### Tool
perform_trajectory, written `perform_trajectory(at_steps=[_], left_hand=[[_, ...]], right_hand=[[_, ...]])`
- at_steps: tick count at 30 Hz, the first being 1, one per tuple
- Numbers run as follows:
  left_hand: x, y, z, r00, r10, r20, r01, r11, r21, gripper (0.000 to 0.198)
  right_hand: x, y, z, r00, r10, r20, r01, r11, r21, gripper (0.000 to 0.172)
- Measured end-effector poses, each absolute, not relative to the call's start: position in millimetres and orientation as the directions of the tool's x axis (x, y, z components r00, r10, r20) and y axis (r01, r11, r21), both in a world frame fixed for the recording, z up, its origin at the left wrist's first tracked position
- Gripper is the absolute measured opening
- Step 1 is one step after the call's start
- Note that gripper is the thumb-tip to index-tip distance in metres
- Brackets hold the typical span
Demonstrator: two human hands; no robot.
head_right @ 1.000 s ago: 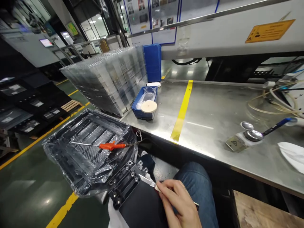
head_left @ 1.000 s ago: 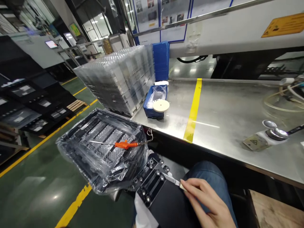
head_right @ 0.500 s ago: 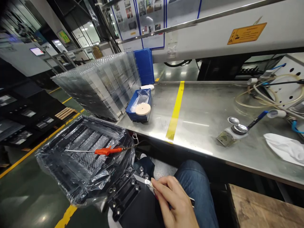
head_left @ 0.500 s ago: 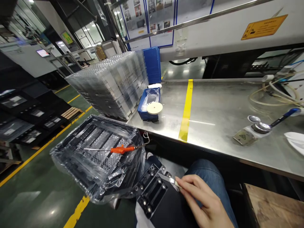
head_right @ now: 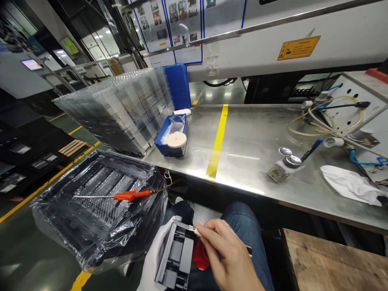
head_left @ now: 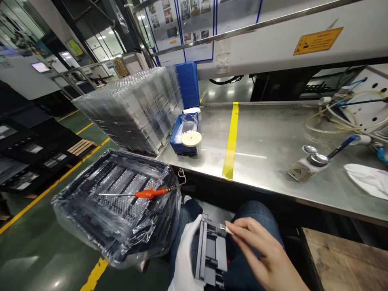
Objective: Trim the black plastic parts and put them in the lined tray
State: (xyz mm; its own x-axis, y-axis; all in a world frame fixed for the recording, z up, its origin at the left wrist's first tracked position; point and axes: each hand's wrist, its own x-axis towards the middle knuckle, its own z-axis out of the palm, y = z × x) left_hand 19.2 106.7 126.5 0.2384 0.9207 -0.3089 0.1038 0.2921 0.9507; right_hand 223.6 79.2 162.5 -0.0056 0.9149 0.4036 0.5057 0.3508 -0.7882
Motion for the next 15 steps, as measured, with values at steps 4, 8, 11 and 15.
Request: perform_trajectory(at_steps=[4, 8, 11, 15], left_hand=[[17.6, 101.8, 138.3, 0.196, 0.965, -0.175, 0.189, 0.138, 0.972, 0.076], [14.1, 93.4, 143.5, 0.184, 0.973, -0.139, 0.229, 0.095, 0.969, 0.076], [12.8, 91.7, 145.3, 0.191, 0.971, -0.145, 0.238, 0.098, 0.966, 0.066], [14.6, 98.1, 154.4, 0.283, 0.932, -0.227, 0.253, 0.156, 0.955, 0.035]], right_hand=[[224.9, 80.3, 163.7, 0.023, 0.909, 0.415, 0.553, 0.334, -0.763, 0.029], [231.3, 80.0, 162.2, -0.021, 0.912, 0.409, 0.552, 0.351, -0.756, 0.028], [237.4, 81.2, 160.4, 0.096, 0.935, 0.343, 0.543, 0.240, -0.805, 0.022], [236.7, 84.2, 162.7, 0.036, 0.999, 0.002, 0.289, -0.008, -0.957, 0.047]])
